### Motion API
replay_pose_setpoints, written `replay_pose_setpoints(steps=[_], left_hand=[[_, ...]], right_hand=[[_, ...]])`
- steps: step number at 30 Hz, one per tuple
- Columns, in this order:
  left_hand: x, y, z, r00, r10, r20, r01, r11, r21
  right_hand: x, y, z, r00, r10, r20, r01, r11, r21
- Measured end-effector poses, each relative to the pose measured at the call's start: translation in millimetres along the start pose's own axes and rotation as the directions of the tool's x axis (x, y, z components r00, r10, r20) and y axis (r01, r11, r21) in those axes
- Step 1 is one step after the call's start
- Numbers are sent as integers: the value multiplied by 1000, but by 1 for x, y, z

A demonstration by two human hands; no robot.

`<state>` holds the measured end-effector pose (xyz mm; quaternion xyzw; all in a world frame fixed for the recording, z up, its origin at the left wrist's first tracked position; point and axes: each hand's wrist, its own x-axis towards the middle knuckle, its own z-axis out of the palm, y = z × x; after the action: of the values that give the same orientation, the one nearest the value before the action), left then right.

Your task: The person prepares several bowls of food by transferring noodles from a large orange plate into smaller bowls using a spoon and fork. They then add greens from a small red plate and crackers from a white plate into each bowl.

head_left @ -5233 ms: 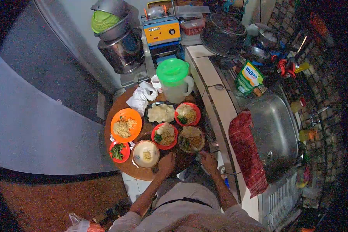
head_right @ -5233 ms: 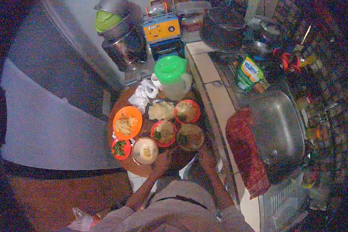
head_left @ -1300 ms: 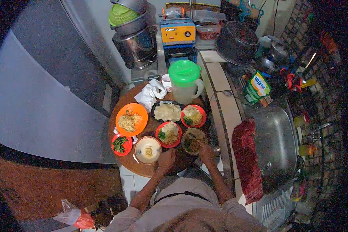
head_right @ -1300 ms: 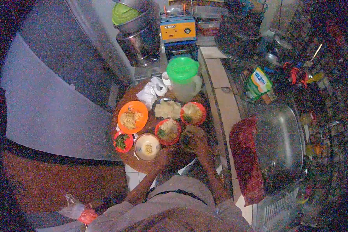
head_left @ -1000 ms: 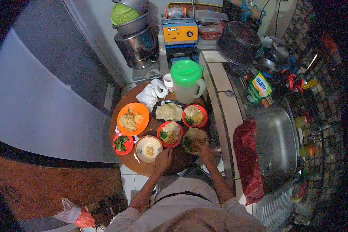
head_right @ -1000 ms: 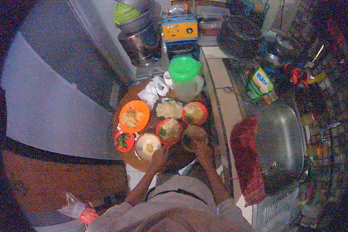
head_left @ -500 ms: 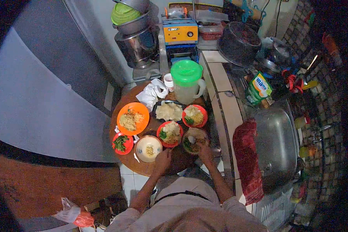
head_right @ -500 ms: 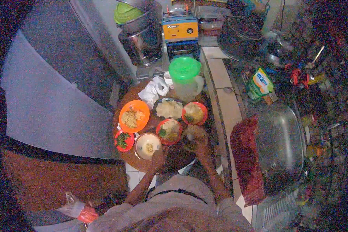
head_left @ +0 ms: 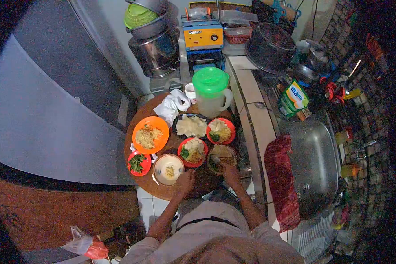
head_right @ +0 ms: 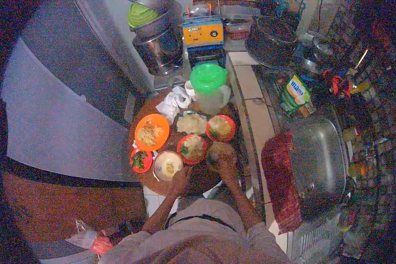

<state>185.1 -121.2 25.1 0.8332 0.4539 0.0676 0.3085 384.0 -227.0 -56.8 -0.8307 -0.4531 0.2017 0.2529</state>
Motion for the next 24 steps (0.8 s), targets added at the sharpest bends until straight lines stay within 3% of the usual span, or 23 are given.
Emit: replay_pose_setpoints(steps=[2, 4, 5, 7, 11, 13, 14, 16, 17, 19, 20, 21, 23, 24], left_hand=[[1, -3, 2, 1000, 3, -5, -3, 1000, 18], [2, -8, 7, 1000, 9, -9, -9, 999, 35], [2, -11, 9, 1000, 24, 4, -25, 998, 51], [2, -5, 3, 999, 43, 21, -44, 997, 64], [5, 3, -6, 997, -33, 67, 33, 999, -1], [6, -2, -2, 994, -57, 89, 58, 998, -10], [6, -11, 7, 998, -15, 63, 18, 999, -48], [6, -16, 6, 1000, 9, 25, -6, 996, -90], [6, -20, 6, 999, -20, 51, 23, 998, -63], [4, -25, -2, 996, -68, 65, 71, 997, -40], [2, -29, -7, 999, -50, 14, 51, 994, -99], [1, -35, -12, 999, -33, -40, 26, 987, -156], [-6, -55, -22, 993, -33, -112, 16, 988, -151], [-10, -66, -26, 985, -16, -173, -8, 990, -141]], right_hand=[[-3, -7, -11, 999, -45, -8, 45, 999, 14], [-4, -11, -23, 974, 202, 104, -193, 976, -97], [-9, -13, -30, 973, 205, 104, -195, 976, -99], [-19, -16, -43, 998, 56, 0, -56, 992, -110], [-29, -23, -57, 989, 147, 31, -141, 979, -147], [-40, -16, -46, 968, -14, -252, -3, 998, -66], [-43, -14, -43, 969, -21, -246, 3, 997, -73], [-44, -18, -40, 926, 376, 14, -377, 926, 35], [-46, -21, -38, 931, 365, 24, -366, 930, 25], [-50, -45, -48, 976, 189, -110, -196, 979, -49], [-45, -60, -54, 954, 301, -15, -296, 930, -219], [-42, -61, -49, 959, 285, -5, -279, 933, -226], [-35, -53, -27, 972, -138, -192, 115, 985, -125], [-21, -47, -3, 961, -62, -270, 56, 998, -31]])
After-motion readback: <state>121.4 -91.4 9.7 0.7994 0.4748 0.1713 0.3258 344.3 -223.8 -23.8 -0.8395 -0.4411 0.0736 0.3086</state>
